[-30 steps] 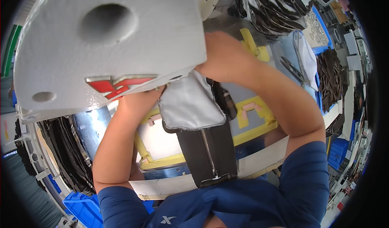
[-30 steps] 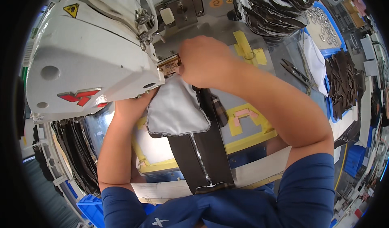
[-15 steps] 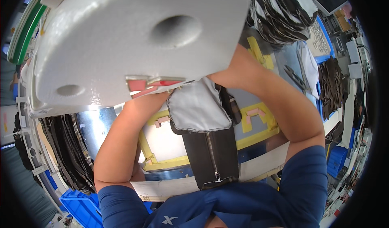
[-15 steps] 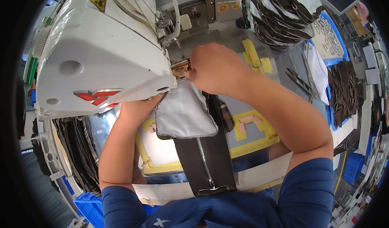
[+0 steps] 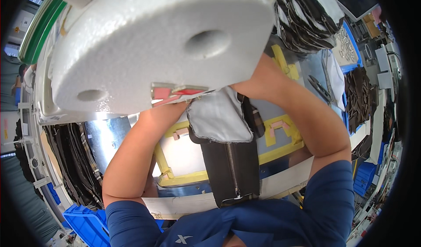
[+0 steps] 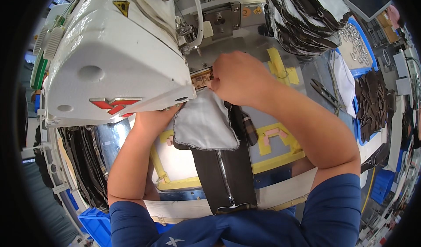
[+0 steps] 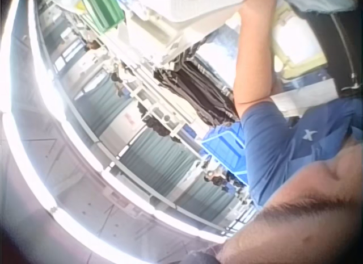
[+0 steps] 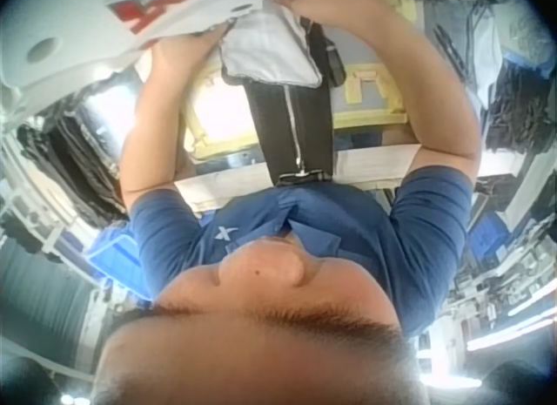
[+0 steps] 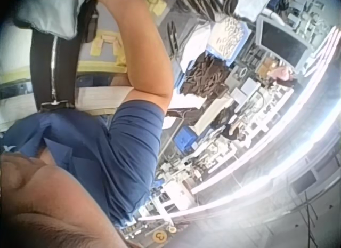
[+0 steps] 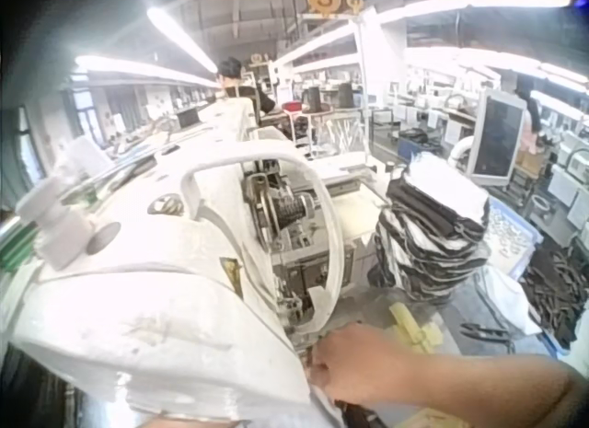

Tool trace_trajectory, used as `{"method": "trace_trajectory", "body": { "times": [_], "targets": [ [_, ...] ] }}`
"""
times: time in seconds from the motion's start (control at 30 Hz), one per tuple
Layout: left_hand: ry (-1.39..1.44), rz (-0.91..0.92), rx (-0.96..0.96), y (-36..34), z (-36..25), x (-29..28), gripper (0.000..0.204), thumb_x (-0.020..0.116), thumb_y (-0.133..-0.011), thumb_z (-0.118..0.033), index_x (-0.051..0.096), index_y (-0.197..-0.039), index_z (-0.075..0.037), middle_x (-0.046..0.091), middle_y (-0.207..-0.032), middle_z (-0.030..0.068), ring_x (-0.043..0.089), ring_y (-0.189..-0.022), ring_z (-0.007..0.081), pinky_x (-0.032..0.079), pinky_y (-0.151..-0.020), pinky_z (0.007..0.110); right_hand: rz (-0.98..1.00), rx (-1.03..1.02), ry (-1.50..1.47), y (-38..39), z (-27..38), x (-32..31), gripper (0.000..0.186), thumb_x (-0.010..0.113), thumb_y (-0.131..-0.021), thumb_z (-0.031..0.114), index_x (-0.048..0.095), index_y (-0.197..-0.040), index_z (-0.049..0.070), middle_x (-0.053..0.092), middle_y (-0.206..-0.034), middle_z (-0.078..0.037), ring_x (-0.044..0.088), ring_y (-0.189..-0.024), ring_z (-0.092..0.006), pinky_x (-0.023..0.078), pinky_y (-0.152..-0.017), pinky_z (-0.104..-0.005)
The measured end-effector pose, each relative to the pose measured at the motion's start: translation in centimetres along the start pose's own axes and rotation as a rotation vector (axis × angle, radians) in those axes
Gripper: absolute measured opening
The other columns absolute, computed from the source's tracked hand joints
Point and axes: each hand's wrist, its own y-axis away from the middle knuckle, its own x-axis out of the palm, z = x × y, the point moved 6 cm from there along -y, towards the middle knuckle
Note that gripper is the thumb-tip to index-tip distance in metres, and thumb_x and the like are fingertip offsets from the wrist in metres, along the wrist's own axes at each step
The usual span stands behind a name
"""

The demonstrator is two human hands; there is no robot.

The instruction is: The person sews zippers onto small fabric pouches using an industrial sewing machine. They repeatedly pick up a pouch, align the zipper, and guide the fabric through the machine to stitch the zipper in place. The person handles the pouches one at a time, inspecting the alignment before and after sewing.

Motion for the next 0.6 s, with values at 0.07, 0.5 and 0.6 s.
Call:
{"method": "trace_trajectory", "body": {
  "times": [0.07, 0.5, 0.6],
  "targets": [
    [0.024, -0.007, -0.001, 0.2, 0.3, 0.0, 0.030, 0.085, -0.090, -0.021, 0.080, -0.116, -0.006, 0.081, -0.110, 0.0116, 0.077, -0.102, 0.0303, 0.059, -0.089, 0.041, -0.009, 0.015, -0.003, 0.3, 0.1, -0.2, 0.026, 0.074, -0.089, 0.025, 0.079, -0.086, -0.001, 0.075, -0.085, -0.024, 0.074, -0.091, -0.0451, 0.059, -0.084, -0.0529],
    [-0.170, 0.136, -0.179, 0.9, 0.5, -1.1, 0.030, 0.070, -0.099, -0.029, 0.076, -0.115, -0.004, 0.077, -0.103, 0.0185, 0.074, -0.101, 0.0349, 0.059, -0.086, 0.045, -0.062, -0.067, 0.011, 0.5, 1.3, -0.5, 0.030, 0.075, -0.090, 0.030, 0.080, -0.086, 0.000, 0.075, -0.086, -0.023, 0.073, -0.090, -0.0445, 0.058, -0.084, -0.0524],
    [-0.487, 0.320, -0.066, 2.5, -2.7, -3.3, 0.032, 0.075, -0.094, -0.024, 0.072, -0.116, 0.000, 0.075, -0.102, 0.0209, 0.074, -0.098, 0.0346, 0.058, -0.084, 0.045, -0.060, -0.053, -0.014, 0.7, 0.9, -0.6, 0.030, 0.073, -0.090, 0.030, 0.079, -0.086, 0.001, 0.075, -0.087, -0.023, 0.073, -0.091, -0.0446, 0.057, -0.085, -0.0525]
  ]
}}
